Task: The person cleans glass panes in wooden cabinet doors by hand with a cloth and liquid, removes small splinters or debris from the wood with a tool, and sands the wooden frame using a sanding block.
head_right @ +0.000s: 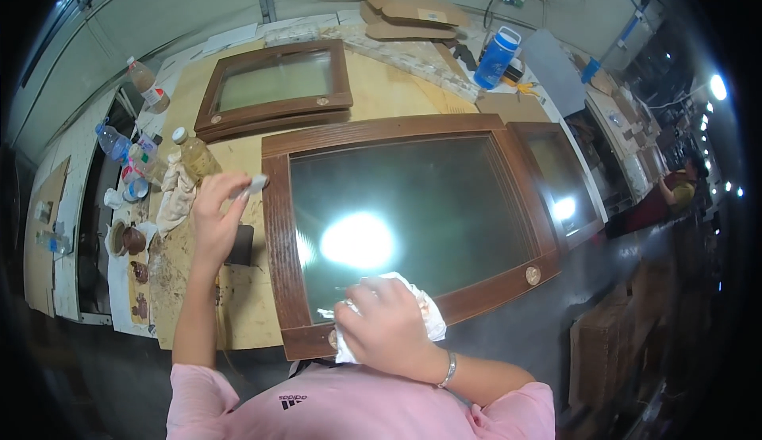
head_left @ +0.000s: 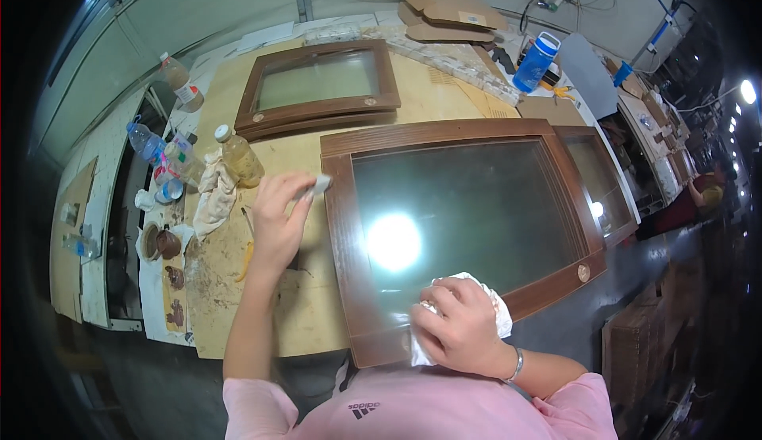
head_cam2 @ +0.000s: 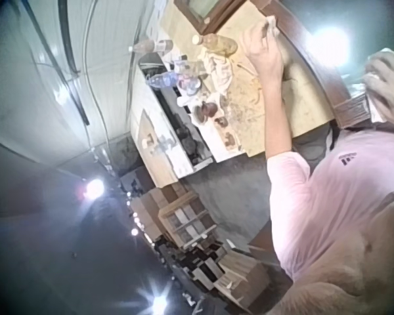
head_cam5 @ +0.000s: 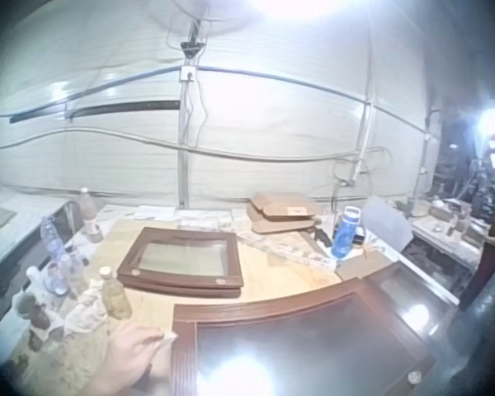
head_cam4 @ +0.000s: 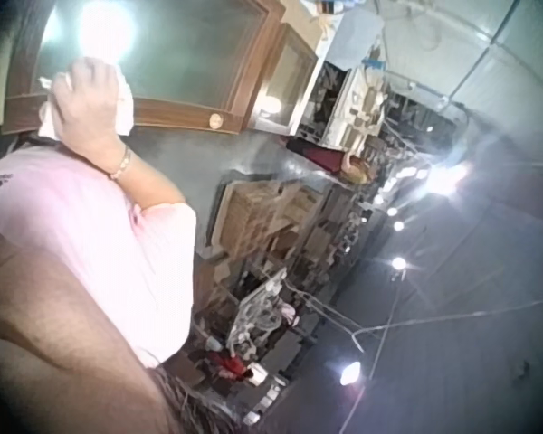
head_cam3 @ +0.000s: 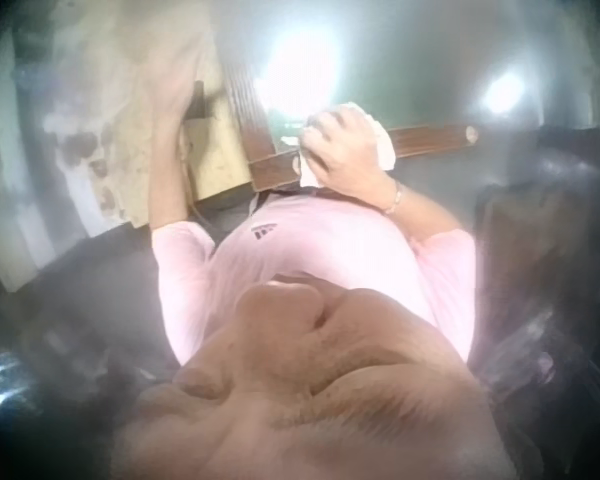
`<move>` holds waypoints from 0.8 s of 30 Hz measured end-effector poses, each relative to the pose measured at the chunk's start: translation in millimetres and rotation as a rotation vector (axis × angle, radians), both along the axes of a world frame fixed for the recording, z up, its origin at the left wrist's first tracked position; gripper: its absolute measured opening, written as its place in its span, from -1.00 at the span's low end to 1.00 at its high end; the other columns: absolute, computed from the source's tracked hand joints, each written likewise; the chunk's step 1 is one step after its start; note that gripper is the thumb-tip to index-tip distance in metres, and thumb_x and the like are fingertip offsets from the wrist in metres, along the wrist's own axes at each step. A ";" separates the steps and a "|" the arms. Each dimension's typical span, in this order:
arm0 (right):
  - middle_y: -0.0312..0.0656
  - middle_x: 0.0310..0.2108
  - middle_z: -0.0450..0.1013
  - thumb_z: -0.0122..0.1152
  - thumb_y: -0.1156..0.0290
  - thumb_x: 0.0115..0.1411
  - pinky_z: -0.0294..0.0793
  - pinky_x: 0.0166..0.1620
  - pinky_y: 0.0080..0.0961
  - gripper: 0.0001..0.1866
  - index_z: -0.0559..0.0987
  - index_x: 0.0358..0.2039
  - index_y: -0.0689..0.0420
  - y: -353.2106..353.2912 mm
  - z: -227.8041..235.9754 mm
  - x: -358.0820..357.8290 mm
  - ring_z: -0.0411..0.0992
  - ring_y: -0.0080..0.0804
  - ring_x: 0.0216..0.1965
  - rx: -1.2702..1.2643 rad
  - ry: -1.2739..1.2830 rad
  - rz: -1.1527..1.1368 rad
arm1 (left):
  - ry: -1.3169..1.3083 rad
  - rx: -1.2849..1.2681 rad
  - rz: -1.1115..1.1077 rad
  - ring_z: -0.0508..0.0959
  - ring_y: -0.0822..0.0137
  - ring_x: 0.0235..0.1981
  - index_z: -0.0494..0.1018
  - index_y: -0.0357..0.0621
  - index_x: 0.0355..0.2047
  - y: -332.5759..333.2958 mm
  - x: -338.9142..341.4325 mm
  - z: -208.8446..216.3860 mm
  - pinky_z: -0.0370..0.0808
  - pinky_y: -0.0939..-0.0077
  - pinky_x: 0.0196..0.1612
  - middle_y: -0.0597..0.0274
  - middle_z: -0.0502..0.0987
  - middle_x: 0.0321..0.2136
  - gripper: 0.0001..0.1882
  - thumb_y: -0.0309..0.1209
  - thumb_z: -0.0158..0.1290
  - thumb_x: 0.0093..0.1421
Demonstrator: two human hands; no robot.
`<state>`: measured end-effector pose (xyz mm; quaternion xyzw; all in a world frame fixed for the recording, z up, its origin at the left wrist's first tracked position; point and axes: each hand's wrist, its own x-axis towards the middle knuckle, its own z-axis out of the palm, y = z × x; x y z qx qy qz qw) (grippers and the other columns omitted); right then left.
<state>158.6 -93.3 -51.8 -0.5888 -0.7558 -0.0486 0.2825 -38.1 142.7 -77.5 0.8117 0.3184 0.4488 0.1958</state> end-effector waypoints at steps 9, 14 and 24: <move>-0.27 -0.33 0.51 0.26 0.43 -0.17 0.45 -0.26 -0.30 -0.84 0.57 -0.47 0.02 -3.4 -0.4 -6.3 0.46 -0.22 -0.27 0.000 -0.026 -0.206 | -0.029 0.057 -0.091 0.47 0.11 -0.21 0.59 -0.23 -0.28 56.2 27.2 -11.0 0.45 0.30 -0.12 0.15 0.58 -0.25 -0.82 -0.63 0.13 0.08; -0.24 -0.37 0.50 0.25 0.44 -0.23 0.45 -0.28 -0.27 -0.81 0.55 -0.50 0.06 8.2 1.8 -17.1 0.46 -0.19 -0.28 -0.009 -0.039 -0.199 | -0.088 0.108 -0.006 0.50 0.09 -0.18 0.60 -0.18 -0.30 102.3 16.9 -22.1 0.46 0.28 -0.11 0.13 0.59 -0.24 -0.84 -0.60 0.15 0.08; -0.11 -0.37 0.44 0.17 0.44 -0.26 0.44 -0.14 -0.13 -0.77 0.51 -0.47 0.16 -3.3 -3.2 -31.2 0.41 0.00 -0.19 -0.091 -0.044 -0.259 | -0.196 -0.570 0.425 0.58 0.28 -0.21 0.54 -0.22 -0.11 59.2 -207.3 -76.7 0.52 0.40 -0.12 0.11 0.59 -0.24 -0.70 -0.64 0.12 0.12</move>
